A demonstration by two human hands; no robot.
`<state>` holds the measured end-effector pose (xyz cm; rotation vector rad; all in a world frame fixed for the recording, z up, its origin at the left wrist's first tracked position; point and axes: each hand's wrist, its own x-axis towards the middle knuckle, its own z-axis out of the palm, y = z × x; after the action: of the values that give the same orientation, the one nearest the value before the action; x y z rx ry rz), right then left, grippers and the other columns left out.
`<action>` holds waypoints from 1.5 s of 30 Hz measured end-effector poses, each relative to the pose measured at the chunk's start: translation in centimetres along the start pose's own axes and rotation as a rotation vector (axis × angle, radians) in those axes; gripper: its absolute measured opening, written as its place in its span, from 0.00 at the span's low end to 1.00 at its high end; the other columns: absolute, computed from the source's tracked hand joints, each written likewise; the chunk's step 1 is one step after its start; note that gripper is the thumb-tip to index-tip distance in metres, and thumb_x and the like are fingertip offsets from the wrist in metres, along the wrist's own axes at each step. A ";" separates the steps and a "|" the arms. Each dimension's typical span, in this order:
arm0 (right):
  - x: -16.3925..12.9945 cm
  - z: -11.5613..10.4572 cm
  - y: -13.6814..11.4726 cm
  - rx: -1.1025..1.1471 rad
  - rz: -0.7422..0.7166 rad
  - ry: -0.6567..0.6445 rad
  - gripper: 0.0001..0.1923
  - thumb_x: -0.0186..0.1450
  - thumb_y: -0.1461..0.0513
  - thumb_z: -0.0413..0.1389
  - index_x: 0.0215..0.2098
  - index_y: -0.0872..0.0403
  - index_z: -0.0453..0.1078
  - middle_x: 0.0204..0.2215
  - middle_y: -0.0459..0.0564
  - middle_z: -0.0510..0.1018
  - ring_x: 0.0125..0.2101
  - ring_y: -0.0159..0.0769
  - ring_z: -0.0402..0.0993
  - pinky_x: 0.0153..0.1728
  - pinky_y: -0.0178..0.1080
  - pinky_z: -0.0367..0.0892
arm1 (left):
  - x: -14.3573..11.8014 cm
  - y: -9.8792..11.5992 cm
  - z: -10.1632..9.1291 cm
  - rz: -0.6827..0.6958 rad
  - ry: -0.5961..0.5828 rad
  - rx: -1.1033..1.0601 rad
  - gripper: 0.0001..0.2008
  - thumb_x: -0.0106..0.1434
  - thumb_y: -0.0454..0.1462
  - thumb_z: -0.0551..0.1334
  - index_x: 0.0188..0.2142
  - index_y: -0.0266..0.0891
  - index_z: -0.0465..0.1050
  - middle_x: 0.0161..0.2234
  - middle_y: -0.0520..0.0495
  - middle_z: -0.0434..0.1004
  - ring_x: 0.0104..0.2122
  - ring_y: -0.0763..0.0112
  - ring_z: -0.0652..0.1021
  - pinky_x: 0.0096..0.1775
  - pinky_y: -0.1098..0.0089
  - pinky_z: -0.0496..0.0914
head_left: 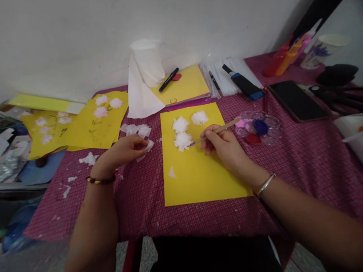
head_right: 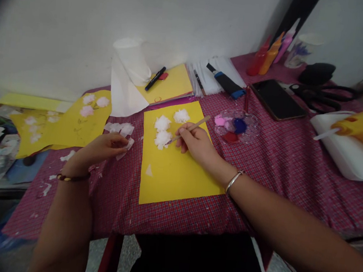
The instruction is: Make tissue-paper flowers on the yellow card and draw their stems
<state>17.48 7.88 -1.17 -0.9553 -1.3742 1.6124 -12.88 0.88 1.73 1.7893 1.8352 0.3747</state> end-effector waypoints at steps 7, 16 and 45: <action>0.0 0.0 0.1 0.006 0.006 0.000 0.09 0.68 0.63 0.48 0.30 0.53 0.66 0.19 0.44 0.71 0.17 0.26 0.64 0.20 0.33 0.59 | 0.2 0.7 0.1 -0.041 0.017 -0.036 0.14 0.57 0.47 0.61 0.29 0.39 0.74 0.26 0.49 0.74 0.25 0.71 0.71 0.27 0.69 0.64; 0.2 0.0 0.2 0.012 -0.008 -0.009 0.10 0.68 0.64 0.48 0.29 0.54 0.66 0.19 0.43 0.71 0.16 0.25 0.63 0.19 0.32 0.58 | 0.3 1.4 -0.3 -0.101 0.080 -0.059 0.09 0.52 0.40 0.62 0.24 0.39 0.65 0.19 0.55 0.65 0.21 0.76 0.65 0.24 0.72 0.57; 0.0 0.1 0.3 0.022 -0.041 -0.072 0.09 0.68 0.63 0.49 0.32 0.54 0.67 0.19 0.43 0.72 0.16 0.25 0.64 0.18 0.32 0.59 | -1.8 5.2 0.2 -0.051 -0.209 0.402 0.11 0.55 0.46 0.62 0.28 0.40 0.74 0.26 0.51 0.76 0.26 0.70 0.73 0.28 0.69 0.60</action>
<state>17.38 7.81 -1.50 -0.8578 -1.4131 1.6419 -8.54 -0.53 4.80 1.9464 1.8957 -0.2117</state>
